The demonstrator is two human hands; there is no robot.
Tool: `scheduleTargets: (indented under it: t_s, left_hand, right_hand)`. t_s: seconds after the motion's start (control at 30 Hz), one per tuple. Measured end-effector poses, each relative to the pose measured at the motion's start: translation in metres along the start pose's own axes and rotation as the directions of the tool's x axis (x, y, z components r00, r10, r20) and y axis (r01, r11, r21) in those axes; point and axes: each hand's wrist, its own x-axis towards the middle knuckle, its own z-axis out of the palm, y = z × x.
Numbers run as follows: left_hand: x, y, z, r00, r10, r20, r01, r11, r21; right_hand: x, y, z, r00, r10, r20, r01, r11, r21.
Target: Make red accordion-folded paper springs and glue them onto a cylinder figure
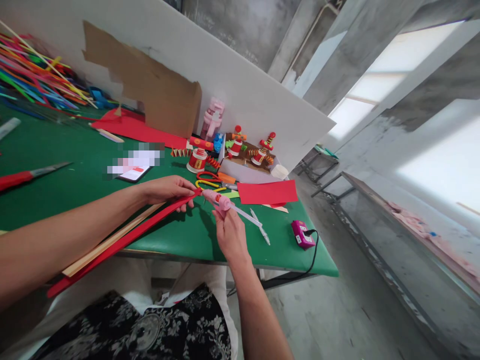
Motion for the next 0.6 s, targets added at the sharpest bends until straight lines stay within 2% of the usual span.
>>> scheduleTargets:
  t_s: [0.2, 0.43, 0.6]
  left_hand:
    - [0.0007, 0.0001, -0.0004, 1.000, -0.009, 0.006, 0.009, 1.000, -0.009]
    - [0.0006, -0.0003, -0.0004, 1.000, -0.007, 0.007, 0.007, 1.000, -0.012]
    - [0.0012, -0.0014, -0.0011, 1.000, -0.005, 0.002, 0.005, 1.000, -0.014]
  right_hand:
    - [-0.0004, -0.0010, 0.0005, 1.000, -0.019, 0.009, 0.019, 1.000, 0.019]
    - [-0.0001, -0.0006, -0.0009, 1.000, 0.017, 0.006, -0.017, 1.000, 0.010]
    - [0.0012, -0.0030, -0.0020, 0.999, 0.030, 0.011, -0.031, 0.996, 0.082]
